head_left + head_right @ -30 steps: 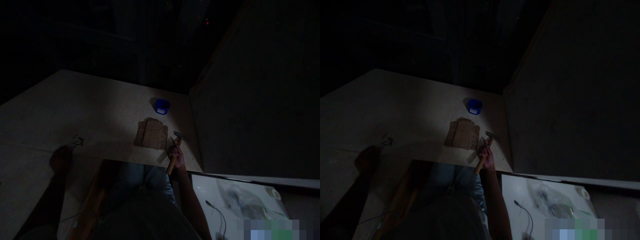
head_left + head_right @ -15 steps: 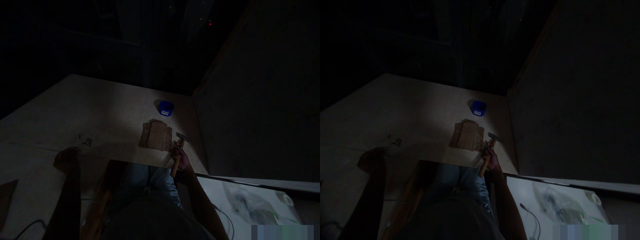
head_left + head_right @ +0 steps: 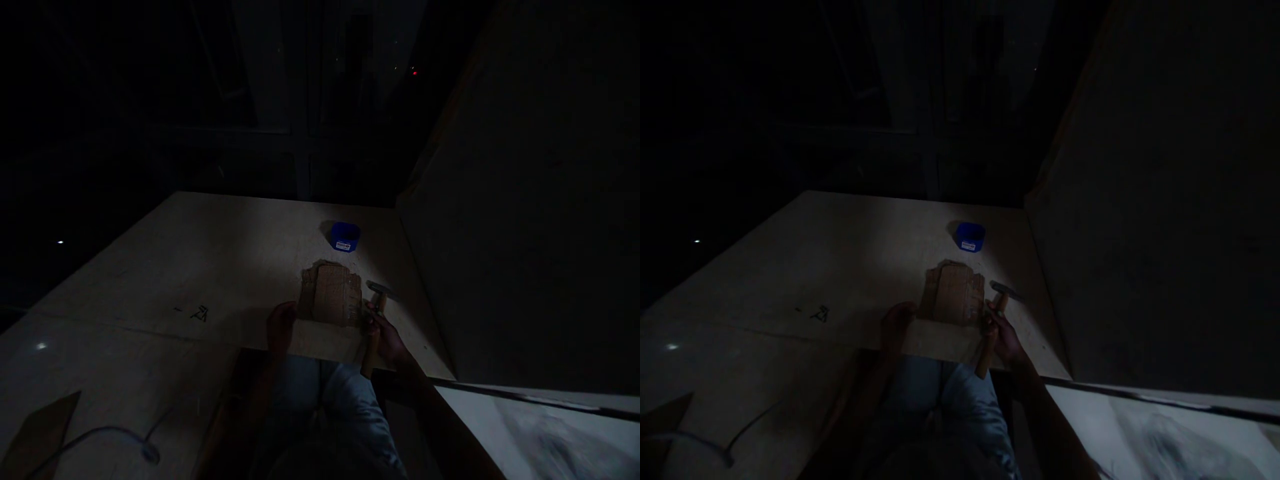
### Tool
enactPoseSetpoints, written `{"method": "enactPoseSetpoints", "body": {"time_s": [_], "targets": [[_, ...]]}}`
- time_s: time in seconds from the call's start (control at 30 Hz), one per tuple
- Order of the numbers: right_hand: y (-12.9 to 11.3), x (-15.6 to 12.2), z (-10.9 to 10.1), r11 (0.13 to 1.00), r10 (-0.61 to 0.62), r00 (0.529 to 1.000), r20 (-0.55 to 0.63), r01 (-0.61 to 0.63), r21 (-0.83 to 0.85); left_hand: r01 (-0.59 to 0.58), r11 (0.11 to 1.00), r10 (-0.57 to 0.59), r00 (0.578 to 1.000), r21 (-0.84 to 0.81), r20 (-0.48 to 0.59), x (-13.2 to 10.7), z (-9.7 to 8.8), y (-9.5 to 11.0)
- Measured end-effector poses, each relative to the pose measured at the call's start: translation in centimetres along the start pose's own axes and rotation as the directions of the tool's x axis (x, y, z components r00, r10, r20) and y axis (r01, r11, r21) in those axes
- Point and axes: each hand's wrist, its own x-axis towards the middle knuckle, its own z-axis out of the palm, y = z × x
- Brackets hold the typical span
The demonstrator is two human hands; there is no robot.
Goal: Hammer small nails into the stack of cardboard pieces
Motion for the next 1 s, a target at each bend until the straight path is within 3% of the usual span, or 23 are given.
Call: {"method": "enactPoseSetpoints", "body": {"time_s": [0.03, 0.17, 0.3, 0.6, 1.0], "targets": [[0.0, 0.0, 0.1, 1.000, -0.004, 1.000, 0.008, 0.004, 0.028, 0.010, 0.999, -0.012, 0.999, -0.046, -0.048, 0.6, 1.4, 0.3], [0.1, -0.4, 0.6, 0.991, -0.032, 0.999, 0.024, 0.029, 0.132, -0.026, 0.998, 0.029, 0.999, -0.050, 0.045, 3.1, 5.9, 0.8], [0.8, -0.6, 0.9, 0.989, -0.090, 0.996, -0.002, 0.090, 0.115, -0.077, 0.996, 0.085, 0.982, -0.050, 0.168, 5.2, 8.2, 1.1], [1.0, -0.2, 0.0, 0.988, -0.067, 0.998, -0.013, 0.068, 0.138, -0.096, 0.994, 0.105, 0.926, -0.042, 0.363, 8.2, 8.5, 0.9], [0.7, -0.6, 0.7, 0.992, -0.074, 0.997, -0.020, 0.075, 0.104, -0.090, 0.996, 0.086, 0.921, -0.008, 0.379, 8.1, 9.2, -0.1]]}}
